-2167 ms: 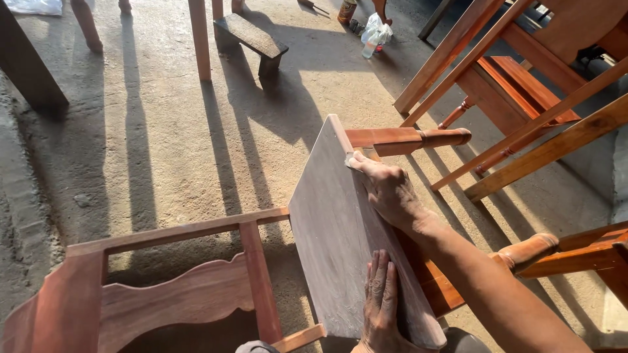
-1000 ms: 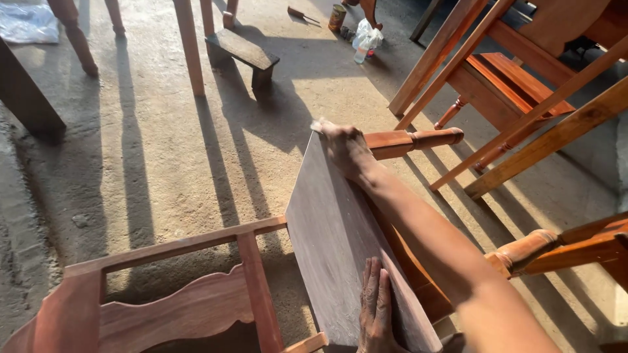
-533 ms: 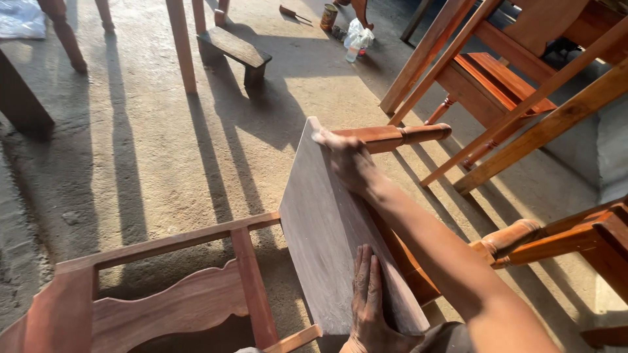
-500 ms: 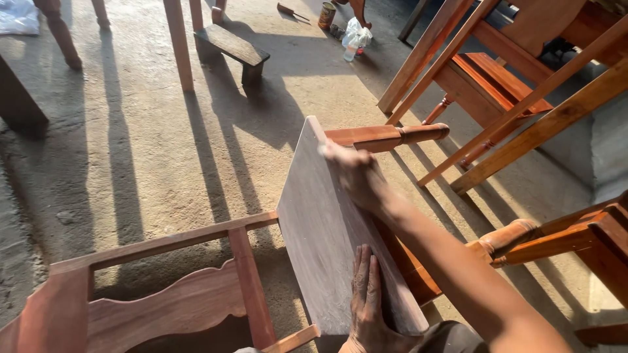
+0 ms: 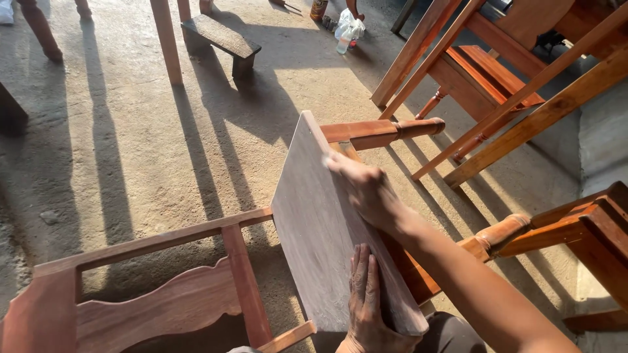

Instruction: Sanding a wooden chair with sandpaper.

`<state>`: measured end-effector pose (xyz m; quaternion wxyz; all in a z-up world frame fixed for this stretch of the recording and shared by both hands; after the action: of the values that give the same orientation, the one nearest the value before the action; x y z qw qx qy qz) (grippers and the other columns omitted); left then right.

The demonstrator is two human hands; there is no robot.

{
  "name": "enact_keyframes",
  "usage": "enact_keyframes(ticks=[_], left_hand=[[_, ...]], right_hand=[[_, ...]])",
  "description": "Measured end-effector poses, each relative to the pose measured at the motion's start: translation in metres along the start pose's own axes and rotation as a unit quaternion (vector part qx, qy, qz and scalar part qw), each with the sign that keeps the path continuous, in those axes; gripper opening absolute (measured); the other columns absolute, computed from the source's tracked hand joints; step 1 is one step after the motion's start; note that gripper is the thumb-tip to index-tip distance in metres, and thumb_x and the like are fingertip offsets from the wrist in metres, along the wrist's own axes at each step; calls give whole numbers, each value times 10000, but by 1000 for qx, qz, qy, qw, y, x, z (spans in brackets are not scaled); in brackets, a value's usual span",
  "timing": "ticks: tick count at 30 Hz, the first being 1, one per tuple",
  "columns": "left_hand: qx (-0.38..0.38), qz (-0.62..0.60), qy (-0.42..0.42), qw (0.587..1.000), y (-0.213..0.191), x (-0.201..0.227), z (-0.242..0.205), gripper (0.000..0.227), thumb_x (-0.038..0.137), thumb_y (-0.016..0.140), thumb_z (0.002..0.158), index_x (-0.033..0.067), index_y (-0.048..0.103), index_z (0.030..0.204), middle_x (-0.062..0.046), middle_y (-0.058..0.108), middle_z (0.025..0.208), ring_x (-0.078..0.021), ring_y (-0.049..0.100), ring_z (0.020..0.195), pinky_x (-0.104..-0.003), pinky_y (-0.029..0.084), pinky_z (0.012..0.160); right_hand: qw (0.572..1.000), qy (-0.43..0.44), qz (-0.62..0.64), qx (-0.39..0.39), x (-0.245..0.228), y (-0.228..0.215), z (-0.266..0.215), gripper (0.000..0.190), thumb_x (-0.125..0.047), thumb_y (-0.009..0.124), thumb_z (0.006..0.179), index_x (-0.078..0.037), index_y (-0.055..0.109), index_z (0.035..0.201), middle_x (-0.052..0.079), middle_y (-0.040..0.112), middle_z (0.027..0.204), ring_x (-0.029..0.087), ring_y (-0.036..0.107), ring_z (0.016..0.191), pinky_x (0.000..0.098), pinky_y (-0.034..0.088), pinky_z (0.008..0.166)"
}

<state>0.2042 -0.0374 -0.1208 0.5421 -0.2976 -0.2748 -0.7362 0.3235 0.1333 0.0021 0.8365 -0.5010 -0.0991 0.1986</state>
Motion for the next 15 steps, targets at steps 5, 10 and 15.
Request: enact_keyframes(ticks=[5,10,15], left_hand=[[-11,23,-9,1000,0,-1,6,1244,482,899,745,-95,239,1628,-363,279,1691,-516,294,1617,-639,263,1326],[-15,16,13,1000,0,0,3,1266,564,881,761,-99,219,1612,-366,245,1682,-523,256,1602,-606,275,1313],[-13,56,9,998,-1,7,1,1242,640,747,798,-105,171,1608,-358,215,1685,-499,219,1601,-594,207,1321]], right_hand=[[999,-27,-26,11,0,-5,7,212,6,567,992,-4,640,1191,289,707,1125,297,719,735,381,598,585],[997,68,-37,-25,57,46,26,292,42,499,1010,1,651,1256,218,741,895,242,714,621,358,586,561],[1000,3,12,25,-60,-42,-81,362,108,469,975,42,645,1284,310,651,1325,395,715,1149,400,664,891]])
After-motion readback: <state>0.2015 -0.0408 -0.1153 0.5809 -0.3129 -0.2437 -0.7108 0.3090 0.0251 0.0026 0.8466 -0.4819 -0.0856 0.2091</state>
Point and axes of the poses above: each hand's wrist, its own z-axis towards the middle knuckle, its own y-axis out of the palm, x = y × z, the point moved 2 cm from there along z, towards the middle knuckle
